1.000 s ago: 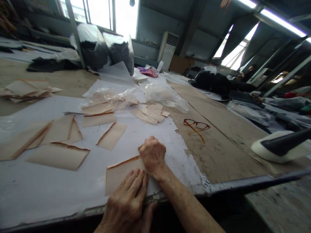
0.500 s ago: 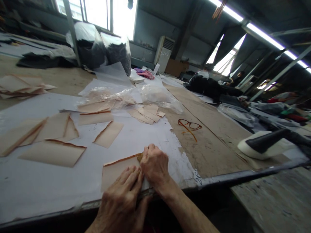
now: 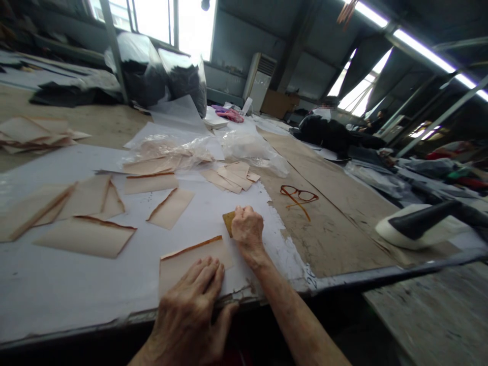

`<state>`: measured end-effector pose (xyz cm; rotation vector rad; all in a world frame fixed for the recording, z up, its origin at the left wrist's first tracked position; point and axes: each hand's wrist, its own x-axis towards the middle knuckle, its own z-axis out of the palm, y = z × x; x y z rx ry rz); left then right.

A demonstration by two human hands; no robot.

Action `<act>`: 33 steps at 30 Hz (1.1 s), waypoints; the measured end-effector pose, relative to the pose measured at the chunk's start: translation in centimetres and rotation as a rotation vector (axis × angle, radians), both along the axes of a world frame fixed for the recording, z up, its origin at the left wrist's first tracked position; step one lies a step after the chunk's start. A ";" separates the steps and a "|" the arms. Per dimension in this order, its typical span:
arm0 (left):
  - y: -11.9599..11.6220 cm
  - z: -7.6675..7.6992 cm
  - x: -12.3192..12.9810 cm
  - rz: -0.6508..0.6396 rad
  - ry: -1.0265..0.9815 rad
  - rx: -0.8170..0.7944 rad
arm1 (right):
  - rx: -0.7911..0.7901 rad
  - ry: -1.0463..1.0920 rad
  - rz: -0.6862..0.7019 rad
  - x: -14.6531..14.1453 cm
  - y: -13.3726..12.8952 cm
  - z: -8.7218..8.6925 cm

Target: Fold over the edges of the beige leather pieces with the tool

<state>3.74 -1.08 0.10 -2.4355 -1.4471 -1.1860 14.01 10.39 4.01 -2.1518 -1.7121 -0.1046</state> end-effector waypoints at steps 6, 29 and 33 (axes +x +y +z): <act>0.1 -0.1 -0.1 -0.013 -0.013 0.029 | 0.010 -0.077 0.288 0.6 -3.4 -0.2; 0.1 0.2 0.0 -0.008 -0.026 0.012 | -0.021 -0.229 0.158 -1.6 -2.2 -1.1; 0.1 0.1 0.1 0.009 -0.048 -0.004 | -0.002 -0.164 0.094 -1.8 -0.1 -1.2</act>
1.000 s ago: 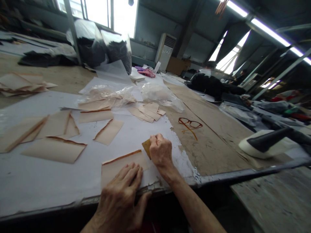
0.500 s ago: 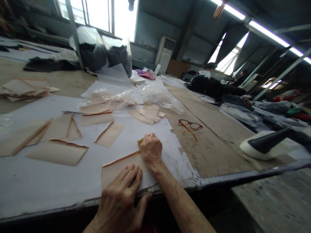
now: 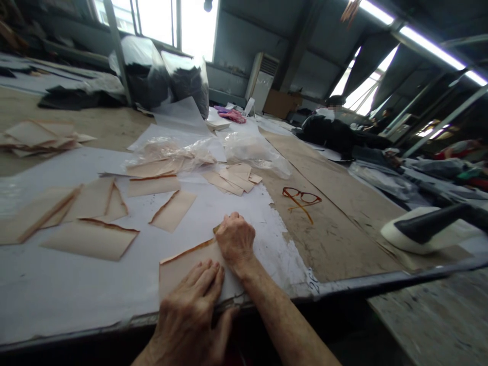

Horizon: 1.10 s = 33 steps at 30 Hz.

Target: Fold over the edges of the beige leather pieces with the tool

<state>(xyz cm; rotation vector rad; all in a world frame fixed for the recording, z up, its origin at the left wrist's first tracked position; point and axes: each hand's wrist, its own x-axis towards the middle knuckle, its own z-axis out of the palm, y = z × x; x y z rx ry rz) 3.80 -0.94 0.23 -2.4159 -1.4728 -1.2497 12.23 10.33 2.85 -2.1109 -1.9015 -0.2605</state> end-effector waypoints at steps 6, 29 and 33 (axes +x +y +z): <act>0.0 0.1 -0.3 -0.007 0.001 0.027 | 0.074 0.231 0.063 2.3 -2.3 1.2; -0.1 -0.4 -0.4 -0.048 -0.131 -0.006 | 0.140 0.331 0.232 3.1 -5.9 0.4; -0.1 -0.1 -0.5 -0.063 -0.134 -0.077 | 0.095 0.119 0.189 2.6 -5.2 -0.4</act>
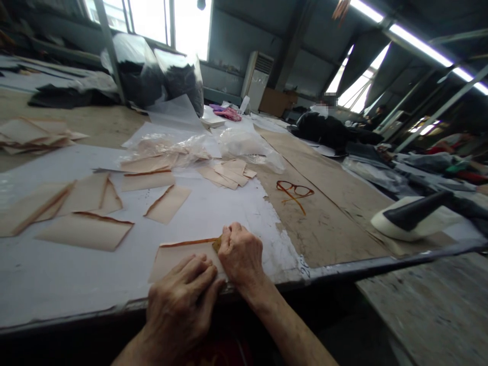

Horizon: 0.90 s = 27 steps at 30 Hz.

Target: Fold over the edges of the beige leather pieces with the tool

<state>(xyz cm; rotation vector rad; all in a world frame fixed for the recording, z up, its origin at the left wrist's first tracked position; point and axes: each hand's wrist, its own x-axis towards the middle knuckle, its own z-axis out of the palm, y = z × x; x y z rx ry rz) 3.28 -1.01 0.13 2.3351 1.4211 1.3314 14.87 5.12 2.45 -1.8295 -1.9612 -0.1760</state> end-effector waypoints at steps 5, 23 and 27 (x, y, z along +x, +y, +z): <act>0.1 0.2 -0.2 -0.071 -0.011 0.006 | -0.083 -0.120 -0.065 -0.2 0.7 0.0; 0.4 0.1 0.8 0.029 0.180 0.166 | -0.131 -0.233 -0.190 -1.5 1.4 0.4; 0.5 0.1 0.9 0.017 0.189 0.223 | -0.135 -0.238 -0.232 -2.1 1.8 0.4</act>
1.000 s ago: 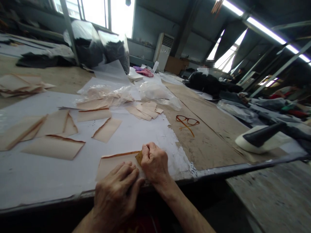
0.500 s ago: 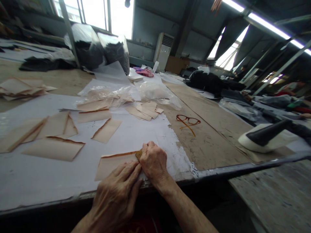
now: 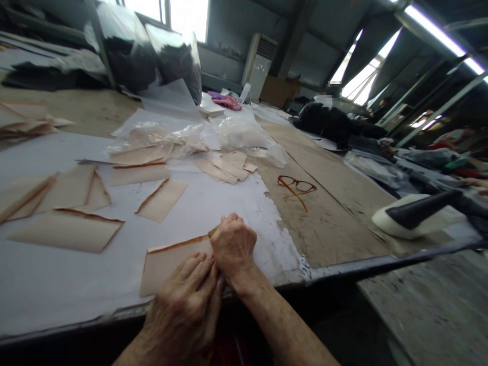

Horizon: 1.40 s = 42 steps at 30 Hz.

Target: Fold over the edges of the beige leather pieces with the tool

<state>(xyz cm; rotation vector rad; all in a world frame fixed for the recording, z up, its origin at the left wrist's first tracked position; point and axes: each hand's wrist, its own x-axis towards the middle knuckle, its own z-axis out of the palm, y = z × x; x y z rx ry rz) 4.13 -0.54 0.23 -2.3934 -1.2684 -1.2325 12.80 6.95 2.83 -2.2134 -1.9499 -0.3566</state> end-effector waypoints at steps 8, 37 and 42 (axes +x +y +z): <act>0.1 0.0 -0.2 -0.058 0.009 -0.034 | 0.028 -0.007 -0.079 -1.0 1.1 -0.2; 0.0 -0.1 -0.2 -0.016 -0.080 -0.058 | 0.036 -0.010 0.073 -0.5 0.5 -0.4; 0.0 -0.2 0.0 -0.004 -0.115 -0.066 | 0.020 -0.031 0.033 -1.0 1.2 -0.2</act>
